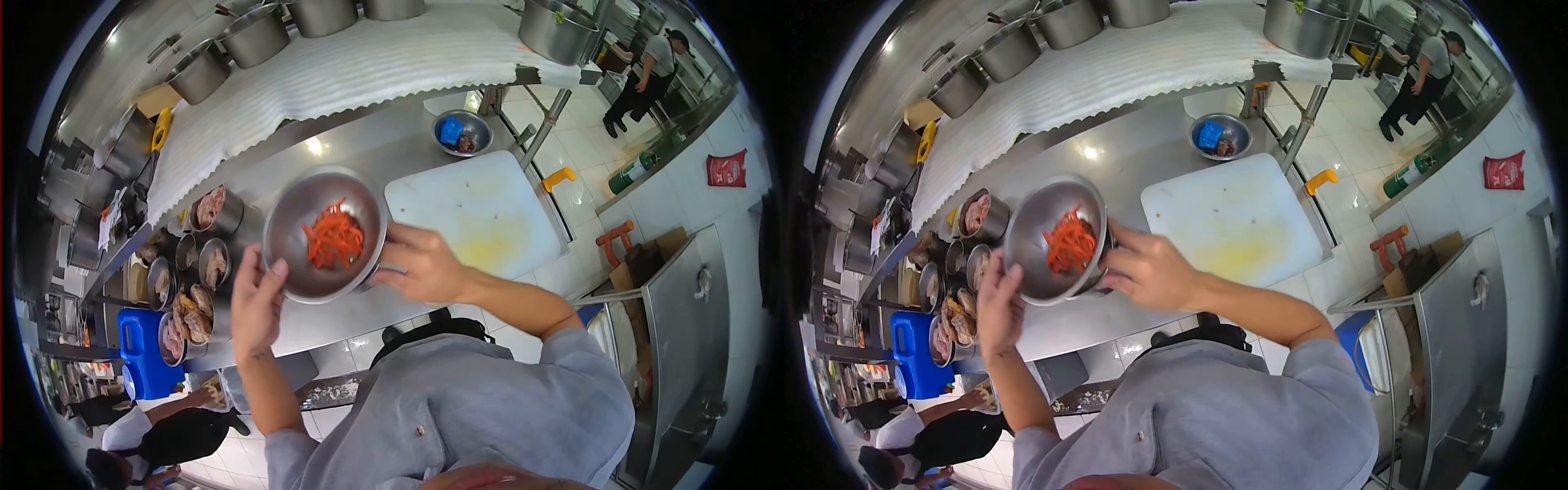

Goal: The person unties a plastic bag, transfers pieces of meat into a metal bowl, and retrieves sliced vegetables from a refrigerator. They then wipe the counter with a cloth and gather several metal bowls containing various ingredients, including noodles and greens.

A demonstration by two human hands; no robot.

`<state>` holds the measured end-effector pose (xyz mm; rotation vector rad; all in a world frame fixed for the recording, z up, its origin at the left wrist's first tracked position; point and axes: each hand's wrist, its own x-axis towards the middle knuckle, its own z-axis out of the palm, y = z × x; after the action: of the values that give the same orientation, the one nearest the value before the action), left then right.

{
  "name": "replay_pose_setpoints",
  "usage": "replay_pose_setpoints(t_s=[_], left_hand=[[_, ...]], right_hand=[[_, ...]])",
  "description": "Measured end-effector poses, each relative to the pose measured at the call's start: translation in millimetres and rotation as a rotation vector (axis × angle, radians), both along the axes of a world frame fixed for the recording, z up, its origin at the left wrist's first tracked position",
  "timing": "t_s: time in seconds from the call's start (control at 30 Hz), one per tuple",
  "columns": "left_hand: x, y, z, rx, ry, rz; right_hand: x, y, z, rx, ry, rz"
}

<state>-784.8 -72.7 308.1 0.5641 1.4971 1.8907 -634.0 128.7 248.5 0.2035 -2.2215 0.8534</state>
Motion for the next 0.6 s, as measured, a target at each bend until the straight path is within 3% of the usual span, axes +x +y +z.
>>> replay_pose_setpoints(t_s=[0.07,0.23,0.33,0.37,0.5,0.6], left_hand=[[2,14,33,0.089,0.072,0.032],[-13,63,122,0.094,0.315,-0.149],[-39,92,148,0.174,0.336,-0.232],[-44,103,155,0.191,0.342,-0.182],[-76,138,165,0.251,0.315,-0.212],[-84,160,160,0.179,0.28,-0.109]], right_hand=[[8,17,47,-0.002,0.015,-0.008],[1,63,132,0.077,0.159,-0.067],[-12,82,173,0.024,0.148,-0.114],[-18,87,180,-0.059,0.089,-0.137],[-57,119,187,0.049,0.258,-0.243],[-78,135,178,-0.029,0.2,-0.268]])
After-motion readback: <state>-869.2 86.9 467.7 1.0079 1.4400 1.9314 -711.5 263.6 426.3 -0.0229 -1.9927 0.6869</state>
